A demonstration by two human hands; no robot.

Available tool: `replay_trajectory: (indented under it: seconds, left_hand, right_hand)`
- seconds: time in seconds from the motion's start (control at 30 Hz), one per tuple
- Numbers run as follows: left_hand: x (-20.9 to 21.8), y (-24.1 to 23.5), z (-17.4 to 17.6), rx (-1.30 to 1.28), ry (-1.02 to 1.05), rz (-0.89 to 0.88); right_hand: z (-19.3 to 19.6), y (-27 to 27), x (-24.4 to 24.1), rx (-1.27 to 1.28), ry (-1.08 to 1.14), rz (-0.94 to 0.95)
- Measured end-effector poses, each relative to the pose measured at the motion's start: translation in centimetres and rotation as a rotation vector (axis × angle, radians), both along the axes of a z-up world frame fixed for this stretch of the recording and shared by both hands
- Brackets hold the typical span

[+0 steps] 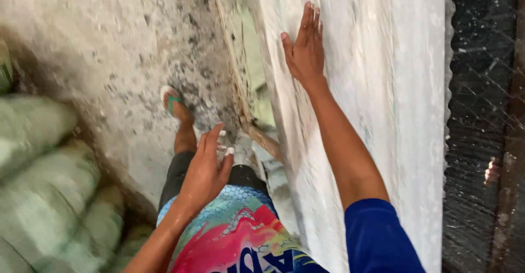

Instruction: Mixing plaster in a bucket and using a cup to pour it onto a long mold, then spreading it by hand to create architectural cornices.

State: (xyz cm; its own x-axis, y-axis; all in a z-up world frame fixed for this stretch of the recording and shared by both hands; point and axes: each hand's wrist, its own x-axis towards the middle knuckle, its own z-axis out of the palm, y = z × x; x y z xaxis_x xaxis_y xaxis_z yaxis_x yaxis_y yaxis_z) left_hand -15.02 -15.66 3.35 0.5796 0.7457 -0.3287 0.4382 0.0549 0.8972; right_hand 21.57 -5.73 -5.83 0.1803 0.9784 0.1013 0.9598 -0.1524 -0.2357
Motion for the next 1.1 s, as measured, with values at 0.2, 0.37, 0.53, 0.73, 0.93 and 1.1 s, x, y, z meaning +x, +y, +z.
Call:
replay_trajectory:
  seconds: [0.2, 0.37, 0.53, 0.73, 0.93, 1.1]
  left_hand:
    - [-0.1, 17.6, 0.4, 0.197, -0.007, -0.121]
    - [1.1, 31.3, 3.8, 0.123, 0.065, -0.104]
    - [3.6, 41.0, 4.5, -0.002, 0.067, -0.035]
    - [7.7, 50.1, 4.3, -0.020, 0.021, -0.109]
    - [12.0, 58.4, 4.3, -0.004, 0.092, -0.273]
    - [17.0, 64.7, 4.7, 0.309, 0.102, -0.346]
  right_hand:
    - [0.8, 13.6, 1.0, -0.085, 0.051, -0.057]
    - [0.2, 24.2, 2.9, -0.010, 0.047, -0.052]
    - [0.0, 33.9, 3.6, 0.026, 0.049, -0.053]
    - [-0.9, 44.6, 5.5, -0.003, 0.034, -0.157]
    - [-0.4, 49.5, 6.6, 0.076, 0.006, -0.219]
    - [-1.9, 49.5, 9.8, 0.362, 0.422, -0.455]
